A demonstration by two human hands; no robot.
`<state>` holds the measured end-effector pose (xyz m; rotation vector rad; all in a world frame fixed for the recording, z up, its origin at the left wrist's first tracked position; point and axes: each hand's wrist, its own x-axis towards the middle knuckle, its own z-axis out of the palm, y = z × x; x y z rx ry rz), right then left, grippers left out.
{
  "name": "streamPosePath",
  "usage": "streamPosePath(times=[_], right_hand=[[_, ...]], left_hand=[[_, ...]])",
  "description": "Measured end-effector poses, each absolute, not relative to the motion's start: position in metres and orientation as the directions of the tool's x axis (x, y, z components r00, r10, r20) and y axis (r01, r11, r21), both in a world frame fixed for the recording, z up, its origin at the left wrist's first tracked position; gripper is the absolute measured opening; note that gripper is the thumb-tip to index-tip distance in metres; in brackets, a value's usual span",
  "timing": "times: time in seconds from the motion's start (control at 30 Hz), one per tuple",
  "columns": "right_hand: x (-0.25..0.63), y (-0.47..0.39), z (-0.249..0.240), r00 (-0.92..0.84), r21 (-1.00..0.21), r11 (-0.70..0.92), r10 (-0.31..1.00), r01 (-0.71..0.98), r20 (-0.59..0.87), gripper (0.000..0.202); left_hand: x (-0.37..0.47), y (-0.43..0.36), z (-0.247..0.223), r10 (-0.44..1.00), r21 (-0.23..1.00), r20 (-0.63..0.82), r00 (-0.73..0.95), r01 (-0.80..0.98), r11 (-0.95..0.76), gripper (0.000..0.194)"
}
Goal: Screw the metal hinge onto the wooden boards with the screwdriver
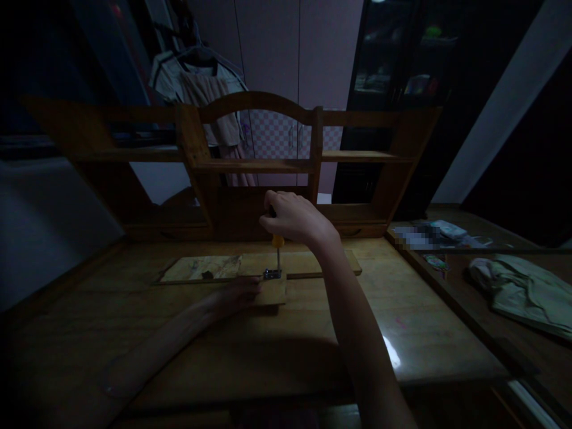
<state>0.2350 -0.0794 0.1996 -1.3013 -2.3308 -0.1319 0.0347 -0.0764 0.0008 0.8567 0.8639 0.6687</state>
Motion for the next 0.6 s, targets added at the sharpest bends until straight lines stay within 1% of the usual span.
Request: streamPosePath(times=[0.1,0.2,0.3,0.43,0.53,0.6], right_hand=[[0.234,-0.076,0.196,-0.435,-0.096,0.531,0.773,0.842,0.462,0.013],[0.232,-0.076,0.195,-0.405,-0.053,0.483,0.786,0.874,0.467,0.021],[0.233,-0.076,0.196,-0.403,-0.074,0.482,0.799,0.873,0.447,0.028],[0.233,-0.076,0.195,-0.435,-0.119,0.533,0.783,0.838,0.444,0.023],[0.232,-0.075,0.194,-0.429,-0.077,0.517,0.776,0.853,0.462,0.019],[0.232,-0.075,0.193,-0.408,-0.036,0.478,0.784,0.878,0.468,0.022]], left_hand=[[0.034,-0.075,-0.003,0.791,0.844,-0.357,0.496,-0.192,0.501,0.029],[0.033,-0.074,-0.006,0.792,0.843,-0.362,0.492,-0.19,0.504,0.027],[0.031,-0.073,-0.008,0.787,0.844,-0.362,0.499,-0.183,0.504,0.027],[0.029,-0.069,-0.016,0.799,0.833,-0.376,0.469,-0.205,0.513,0.025],[0.027,-0.068,-0.018,0.796,0.837,-0.339,0.502,-0.225,0.498,0.025],[0.027,-0.07,-0.015,0.795,0.846,-0.334,0.506,-0.212,0.49,0.025]])
